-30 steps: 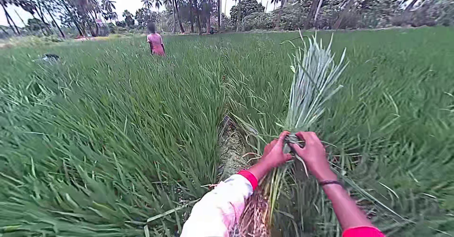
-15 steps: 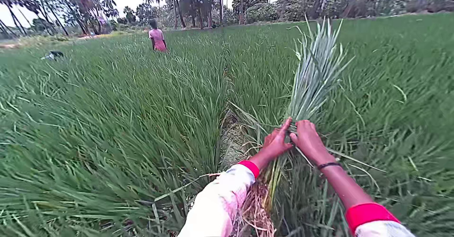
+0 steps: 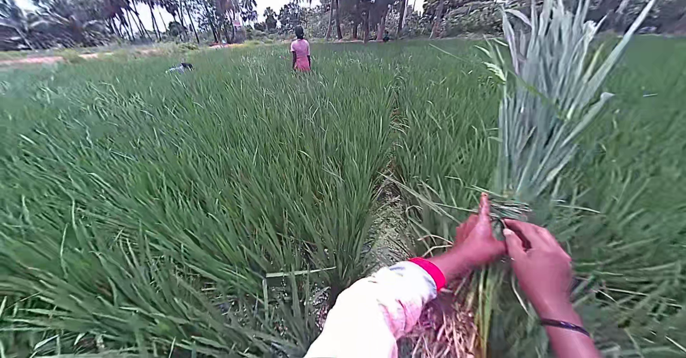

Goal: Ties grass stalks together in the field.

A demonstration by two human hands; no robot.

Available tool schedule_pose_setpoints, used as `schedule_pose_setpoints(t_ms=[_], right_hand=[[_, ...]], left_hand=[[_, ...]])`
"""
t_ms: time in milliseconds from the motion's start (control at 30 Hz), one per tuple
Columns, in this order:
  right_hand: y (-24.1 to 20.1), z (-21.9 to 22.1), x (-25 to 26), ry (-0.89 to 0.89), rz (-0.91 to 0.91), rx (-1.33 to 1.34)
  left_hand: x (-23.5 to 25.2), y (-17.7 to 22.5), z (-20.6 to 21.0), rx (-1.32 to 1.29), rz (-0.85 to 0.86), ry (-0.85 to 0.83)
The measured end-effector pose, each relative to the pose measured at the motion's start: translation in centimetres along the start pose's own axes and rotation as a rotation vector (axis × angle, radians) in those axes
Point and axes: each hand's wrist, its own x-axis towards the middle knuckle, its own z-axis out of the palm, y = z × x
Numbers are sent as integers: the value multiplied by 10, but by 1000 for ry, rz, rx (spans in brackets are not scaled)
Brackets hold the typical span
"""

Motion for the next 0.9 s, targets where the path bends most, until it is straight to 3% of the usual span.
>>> schedule_pose_setpoints(t_ms=[67,167,300,433,633,700,767,900], right_hand=[[-2,7,3,31,84,91],[-14,12,13,57,245,202],[-11,21,18,30,429,394],[-16,39,11,-15,399,493],[-16,76,1,-10,236,409],[-8,78,0,-104,300,462],[-4,77,-5,-201,477,646],[14,66,-18,-105,584,757]], left_hand=[[-2,-5,-6,-35,16,19],[-7,-2,-21,-299,65,72],[-15,3,-44,-562,-92,15],[-23,-8,-61,-416,-139,19],[-26,-26,-86,-302,-201,14],[-25,-25,-86,-334,-218,-49],[-19,-23,-81,-353,-255,-100],[-3,-18,-47,-367,-288,-128]])
